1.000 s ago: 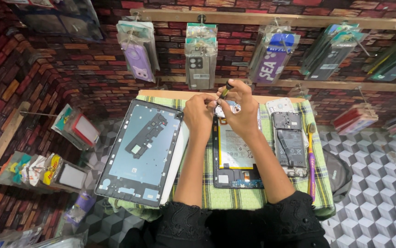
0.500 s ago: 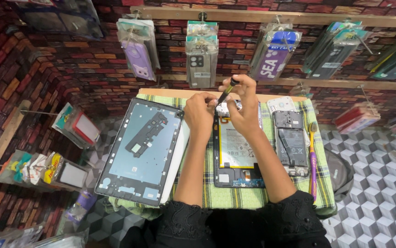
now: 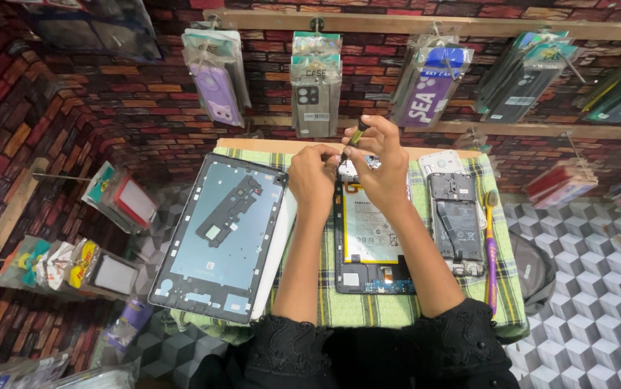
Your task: The person uses a screwdriver to remove screws from the internal frame of a disassembled tablet. They then lift and remove a small circuit board component from the device and place it on the table.
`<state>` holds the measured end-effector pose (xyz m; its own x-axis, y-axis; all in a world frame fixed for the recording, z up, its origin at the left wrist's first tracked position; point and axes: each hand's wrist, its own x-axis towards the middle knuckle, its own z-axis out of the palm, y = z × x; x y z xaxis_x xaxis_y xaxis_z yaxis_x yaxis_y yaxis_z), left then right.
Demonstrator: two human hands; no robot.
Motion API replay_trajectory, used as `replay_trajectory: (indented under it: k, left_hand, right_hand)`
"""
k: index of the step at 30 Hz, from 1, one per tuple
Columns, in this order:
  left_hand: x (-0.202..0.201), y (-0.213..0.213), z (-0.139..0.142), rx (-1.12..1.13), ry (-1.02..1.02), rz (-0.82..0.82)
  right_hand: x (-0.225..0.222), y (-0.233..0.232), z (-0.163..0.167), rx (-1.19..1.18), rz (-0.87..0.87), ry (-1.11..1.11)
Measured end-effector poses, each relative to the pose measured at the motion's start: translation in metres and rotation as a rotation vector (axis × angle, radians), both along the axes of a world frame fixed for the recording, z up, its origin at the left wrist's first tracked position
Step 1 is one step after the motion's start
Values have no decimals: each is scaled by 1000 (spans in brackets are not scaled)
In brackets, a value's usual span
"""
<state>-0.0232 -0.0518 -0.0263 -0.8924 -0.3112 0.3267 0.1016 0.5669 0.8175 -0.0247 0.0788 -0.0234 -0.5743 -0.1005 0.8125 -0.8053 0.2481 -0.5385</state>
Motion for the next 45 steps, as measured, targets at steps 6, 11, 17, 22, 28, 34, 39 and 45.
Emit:
replay_trajectory:
  k: [6, 11, 17, 22, 28, 34, 39, 45]
  left_hand:
    - [-1, 0, -4, -37, -6, -14]
    - [-3, 2, -6, -88, 156, -82]
    - [0, 5, 5, -3, 162, -231]
    - [1, 7, 11, -14, 95, -221]
    - [20, 7, 26, -131, 188, -151]
    - [78, -20, 42, -324, 226, 21]
    - [126, -71, 43, -506, 37, 251]
    - [146, -104, 54, -569, -263, 214]
  right_hand:
    - [0, 5, -1, -88, 20, 66]
    - [-2, 14, 1, -193, -19, 67]
    - [-2, 23, 5, -348, 24, -26]
    - [-4, 24, 3, -367, 53, -42]
    - [-7, 28, 0, -431, -18, 0]
    - [-8, 33, 0, -402, -87, -7]
    - [-7, 36, 0, -444, -73, -32]
    - [-7, 39, 2, -474, -55, -40]
